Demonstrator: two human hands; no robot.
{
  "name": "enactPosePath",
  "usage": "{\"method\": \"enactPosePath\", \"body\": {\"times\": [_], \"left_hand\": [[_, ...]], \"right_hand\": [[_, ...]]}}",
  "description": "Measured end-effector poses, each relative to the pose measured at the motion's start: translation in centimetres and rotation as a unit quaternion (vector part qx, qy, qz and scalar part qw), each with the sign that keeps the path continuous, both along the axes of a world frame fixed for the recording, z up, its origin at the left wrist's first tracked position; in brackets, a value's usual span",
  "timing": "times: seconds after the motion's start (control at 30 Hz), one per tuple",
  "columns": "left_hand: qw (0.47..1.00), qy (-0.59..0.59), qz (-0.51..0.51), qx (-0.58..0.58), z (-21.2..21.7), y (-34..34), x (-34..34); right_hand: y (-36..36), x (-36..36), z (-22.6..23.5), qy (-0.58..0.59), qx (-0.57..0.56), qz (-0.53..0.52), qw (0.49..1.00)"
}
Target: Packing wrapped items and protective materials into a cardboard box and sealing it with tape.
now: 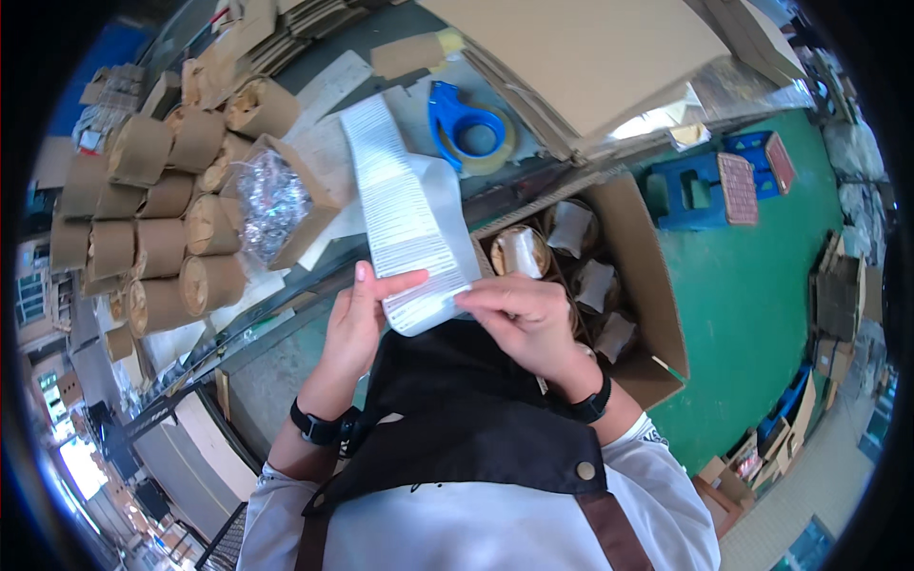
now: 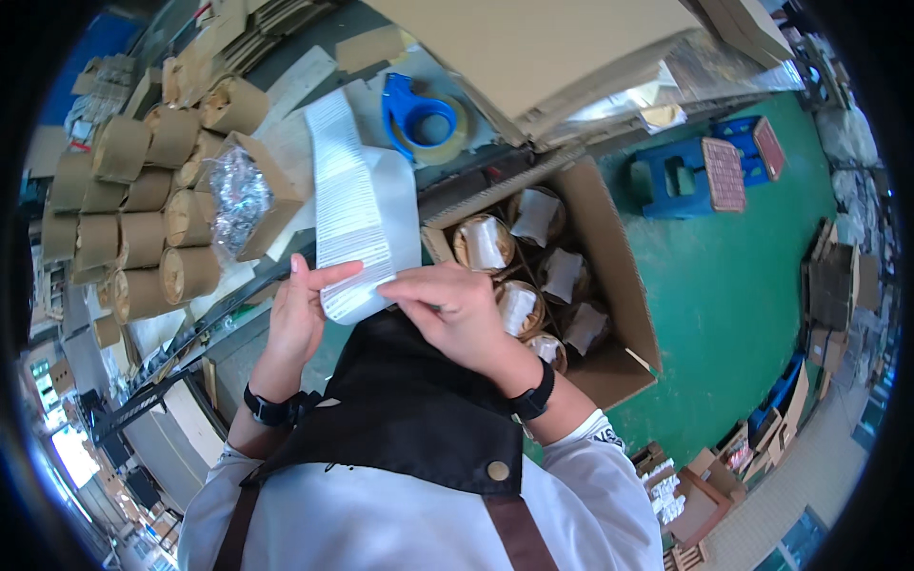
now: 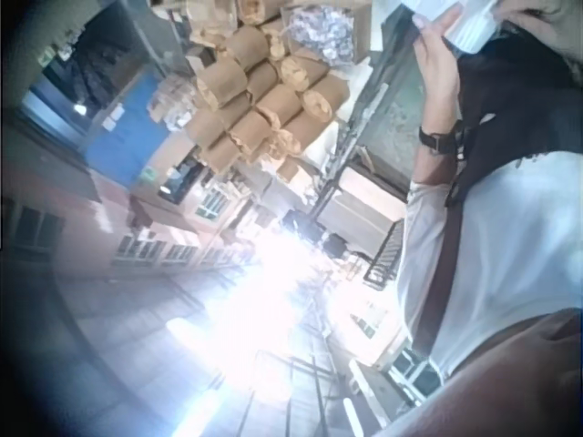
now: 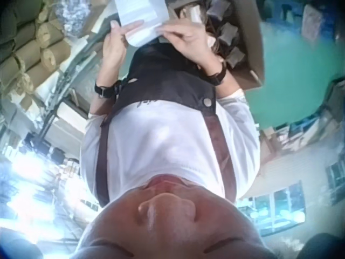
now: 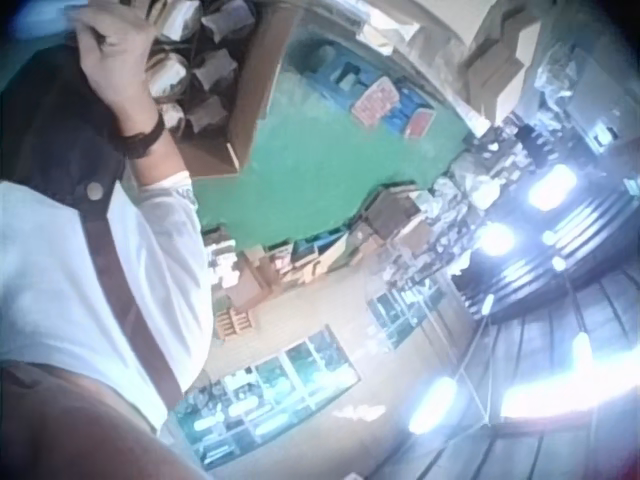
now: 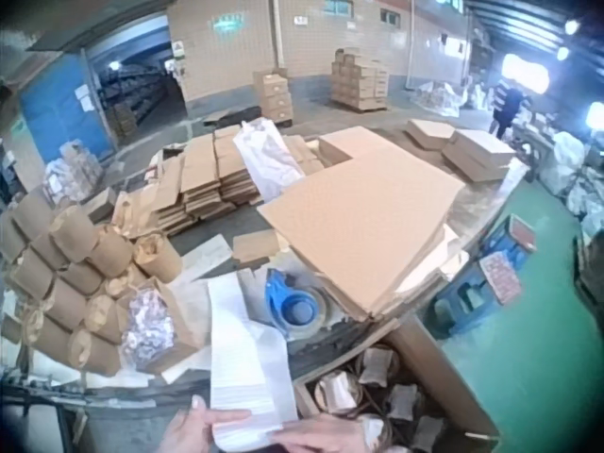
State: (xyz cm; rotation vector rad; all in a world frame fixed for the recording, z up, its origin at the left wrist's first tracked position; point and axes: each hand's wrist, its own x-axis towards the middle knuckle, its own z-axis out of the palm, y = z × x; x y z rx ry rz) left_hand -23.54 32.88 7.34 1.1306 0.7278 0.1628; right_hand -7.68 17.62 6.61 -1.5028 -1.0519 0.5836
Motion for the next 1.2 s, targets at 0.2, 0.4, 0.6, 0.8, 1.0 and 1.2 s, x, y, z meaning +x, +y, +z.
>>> {"method": "enactPosePath", "body": {"times": [0.2, 0.4, 0.6, 0.8, 1.0, 1.2], "left_hand": [[0.997, 0.009, -0.068, -0.045, -1.9, -1.9, -0.1], [0.996, 0.015, -0.07, -0.059, -2.5, -2.4, 0.9], [0.987, 0.027, 0.155, -0.01, -5.3, -0.7, -0.5], [0.99, 0.006, 0.139, 0.039, -5.3, 1.4, -0.6], [0.99, -0.052, 0.124, -0.035, -4.2, 0.2, 1.3], [0.994, -0.051, 0.05, -0.08, -3.1, -1.7, 2.7]], "right_hand": [[-2.8, -0.5, -1.8, 0.12, -0.069, 0.01, 0.99], [-4.0, -0.6, -2.7, 0.056, -0.058, -0.039, 0.996], [-4.5, 5.9, -5.9, 0.316, -0.161, -0.026, 0.935], [-2.1, 10.7, -21.6, -0.133, -0.354, 0.027, 0.925], [-2.7, 7.6, -21.0, -0.16, -0.362, -0.094, 0.913], [-0.9, 5.9, -5.1, 0.358, -0.028, 0.028, 0.933]]}}
